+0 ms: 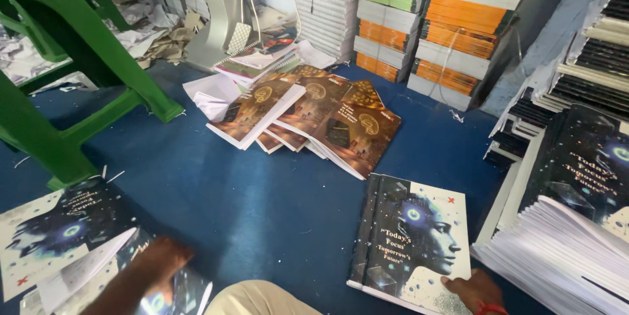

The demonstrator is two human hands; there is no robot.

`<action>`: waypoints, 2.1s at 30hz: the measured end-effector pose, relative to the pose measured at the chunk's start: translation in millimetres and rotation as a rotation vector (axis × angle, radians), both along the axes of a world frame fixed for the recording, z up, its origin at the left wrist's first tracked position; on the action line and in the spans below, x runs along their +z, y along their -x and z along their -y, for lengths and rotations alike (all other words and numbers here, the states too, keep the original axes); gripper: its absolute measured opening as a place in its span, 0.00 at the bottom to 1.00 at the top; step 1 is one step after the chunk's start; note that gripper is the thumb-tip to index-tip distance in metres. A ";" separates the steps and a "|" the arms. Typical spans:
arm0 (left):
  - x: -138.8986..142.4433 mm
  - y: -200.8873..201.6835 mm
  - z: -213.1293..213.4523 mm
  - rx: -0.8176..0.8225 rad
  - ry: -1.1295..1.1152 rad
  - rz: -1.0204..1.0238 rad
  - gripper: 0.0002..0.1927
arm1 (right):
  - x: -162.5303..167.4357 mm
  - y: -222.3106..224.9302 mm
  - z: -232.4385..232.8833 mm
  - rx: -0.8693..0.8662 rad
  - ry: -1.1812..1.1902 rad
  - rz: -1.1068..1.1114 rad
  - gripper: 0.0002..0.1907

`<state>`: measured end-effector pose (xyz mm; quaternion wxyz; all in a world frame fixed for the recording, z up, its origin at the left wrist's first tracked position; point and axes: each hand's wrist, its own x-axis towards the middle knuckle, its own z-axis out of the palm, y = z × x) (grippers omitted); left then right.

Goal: The person sits on the floor and repeatedly picks up books from a pile, aligns them, and places them onto a growing stack. The person handles the books by hand, moving them from a scattered pile to a neat stack.

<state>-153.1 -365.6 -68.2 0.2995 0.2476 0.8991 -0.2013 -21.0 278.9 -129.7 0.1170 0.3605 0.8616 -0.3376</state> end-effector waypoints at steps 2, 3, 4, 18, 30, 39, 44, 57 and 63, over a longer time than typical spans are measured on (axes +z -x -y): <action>17.4 13.4 -5.6 0.044 -0.022 -0.050 0.52 | 2.2 0.7 1.7 0.048 -0.019 0.038 0.35; 27.2 19.3 -9.6 0.037 -0.097 -0.145 0.47 | 3.4 0.9 2.7 0.072 -0.027 0.059 0.34; 37.7 24.9 -15.1 0.030 -0.169 -0.238 0.43 | 4.8 -0.2 4.0 0.037 -0.027 0.058 0.34; 233.7 33.4 -199.3 0.148 -0.949 -0.403 0.14 | 33.7 -1.1 27.8 -0.005 0.203 -0.555 0.36; 135.1 26.0 -378.8 0.595 -1.857 0.198 0.08 | 29.2 -10.9 29.3 -0.119 1.059 -0.609 0.33; 62.0 58.4 -283.9 0.664 -1.314 0.146 0.18 | 5.8 -10.5 -13.2 -0.239 0.685 -0.756 0.23; 15.7 47.0 -140.4 0.777 -0.775 -0.376 0.40 | -22.5 -7.7 -23.6 -0.303 0.290 -0.338 0.29; -65.6 -51.7 3.8 1.014 -0.005 -0.695 0.24 | -35.3 -7.9 -30.8 -0.179 0.004 -0.093 0.30; -82.4 -63.4 16.3 0.842 -0.105 -0.979 0.21 | -44.7 -8.5 -29.9 -0.156 -0.047 -0.105 0.31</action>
